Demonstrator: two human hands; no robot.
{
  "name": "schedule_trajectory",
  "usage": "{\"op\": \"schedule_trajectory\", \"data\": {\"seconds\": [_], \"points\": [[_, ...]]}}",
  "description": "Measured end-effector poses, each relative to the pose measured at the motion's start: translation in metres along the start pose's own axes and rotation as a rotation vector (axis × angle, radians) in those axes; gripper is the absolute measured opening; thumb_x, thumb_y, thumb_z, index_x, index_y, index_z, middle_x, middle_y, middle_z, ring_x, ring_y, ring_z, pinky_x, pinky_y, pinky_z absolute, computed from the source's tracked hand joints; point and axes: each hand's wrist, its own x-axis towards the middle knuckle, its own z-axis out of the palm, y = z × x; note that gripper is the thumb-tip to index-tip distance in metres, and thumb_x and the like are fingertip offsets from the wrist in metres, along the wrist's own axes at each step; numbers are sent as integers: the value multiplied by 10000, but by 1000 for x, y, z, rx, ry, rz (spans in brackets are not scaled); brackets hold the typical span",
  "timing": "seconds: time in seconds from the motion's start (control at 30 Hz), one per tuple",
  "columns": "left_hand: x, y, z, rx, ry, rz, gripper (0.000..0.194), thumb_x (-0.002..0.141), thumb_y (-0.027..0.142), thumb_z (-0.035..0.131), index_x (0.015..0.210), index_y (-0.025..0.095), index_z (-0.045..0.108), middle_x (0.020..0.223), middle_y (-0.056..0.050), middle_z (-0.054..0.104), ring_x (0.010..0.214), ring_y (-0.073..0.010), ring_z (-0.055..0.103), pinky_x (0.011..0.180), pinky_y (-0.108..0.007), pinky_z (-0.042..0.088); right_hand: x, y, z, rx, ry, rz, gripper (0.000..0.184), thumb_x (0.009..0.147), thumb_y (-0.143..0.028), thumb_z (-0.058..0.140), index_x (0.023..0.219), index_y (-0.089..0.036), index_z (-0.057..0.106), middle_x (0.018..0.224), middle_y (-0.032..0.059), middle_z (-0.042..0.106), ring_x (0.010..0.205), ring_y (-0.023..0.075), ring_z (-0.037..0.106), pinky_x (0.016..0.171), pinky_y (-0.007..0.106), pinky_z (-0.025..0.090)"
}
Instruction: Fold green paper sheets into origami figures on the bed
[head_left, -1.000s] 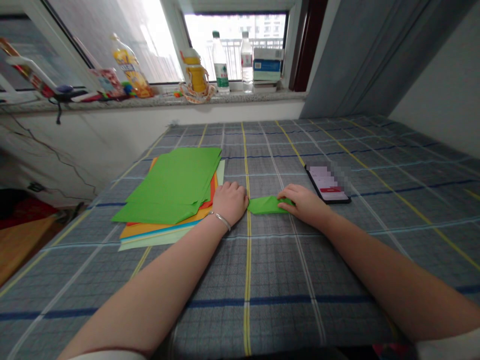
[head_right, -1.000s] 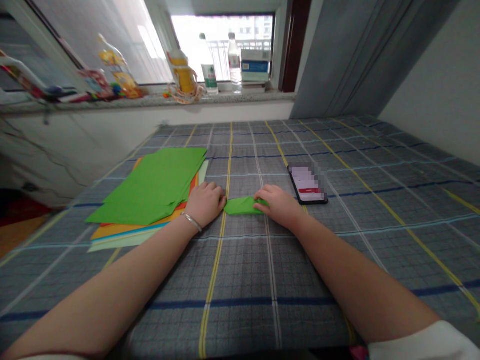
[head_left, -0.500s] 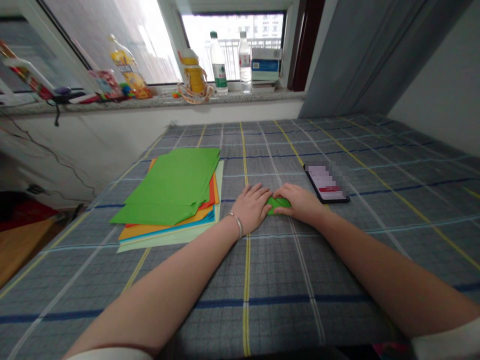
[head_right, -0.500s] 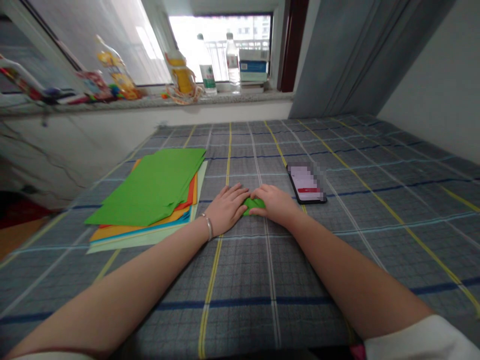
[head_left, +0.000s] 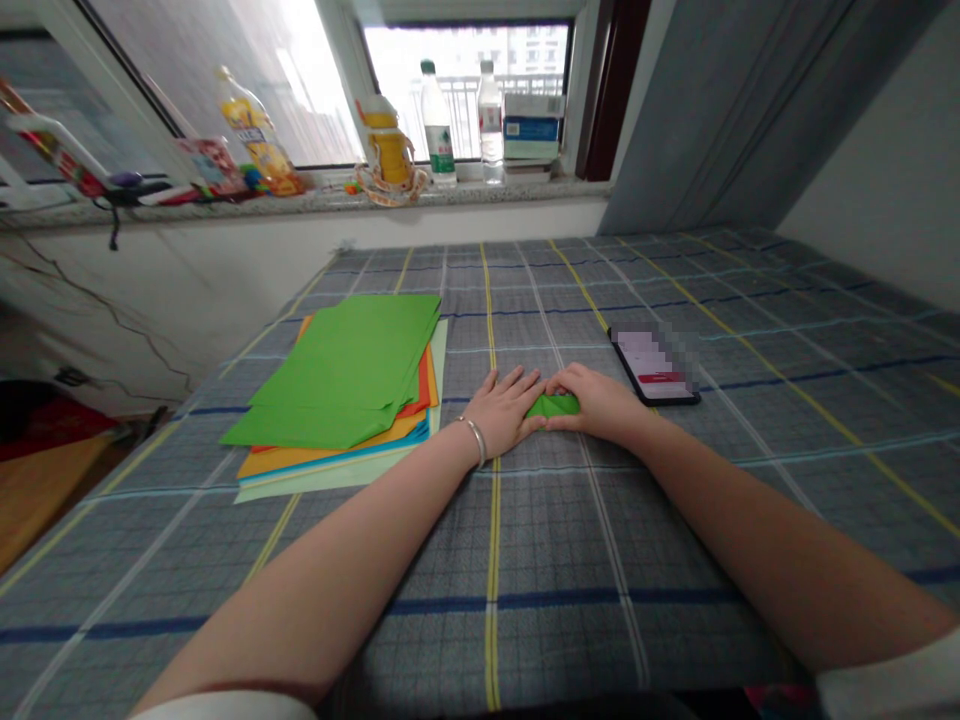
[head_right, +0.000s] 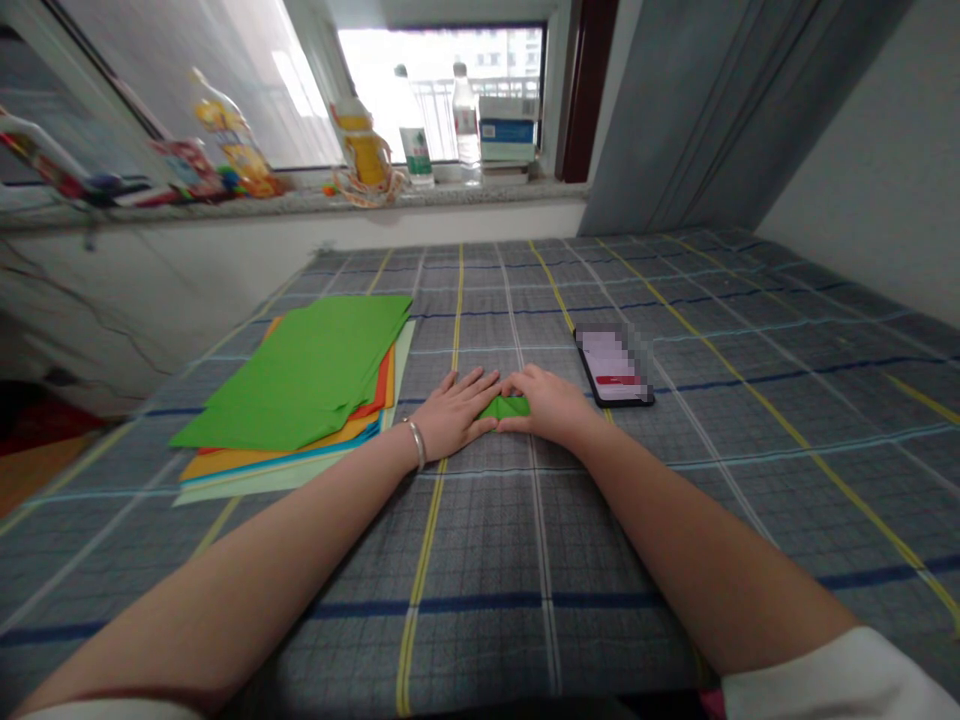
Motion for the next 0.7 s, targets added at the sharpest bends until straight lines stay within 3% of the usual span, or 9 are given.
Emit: {"op": "schedule_trajectory", "data": {"seconds": [0.53,0.7], "points": [[-7,-12,-13,-55,-94,-74,690,875,524,529,1471,286,276,1569,-43,205,1441,-331,154,1129,-608,156,-6,17,-17,49,-111,134,496,609,-459,796,995,-231,584,1037,57,549,899,215,585,803,343,478],[-11,-24,-11,-106,-9,-38,622,819,458,634,1371,234,452,1511,-94,344,1390,-300,307,1125,-464,274,-10,23,-18,79,-86,151,486,595,-440,805,982,-228,601,997,52,548,866,207,583,768,332,479]]}}
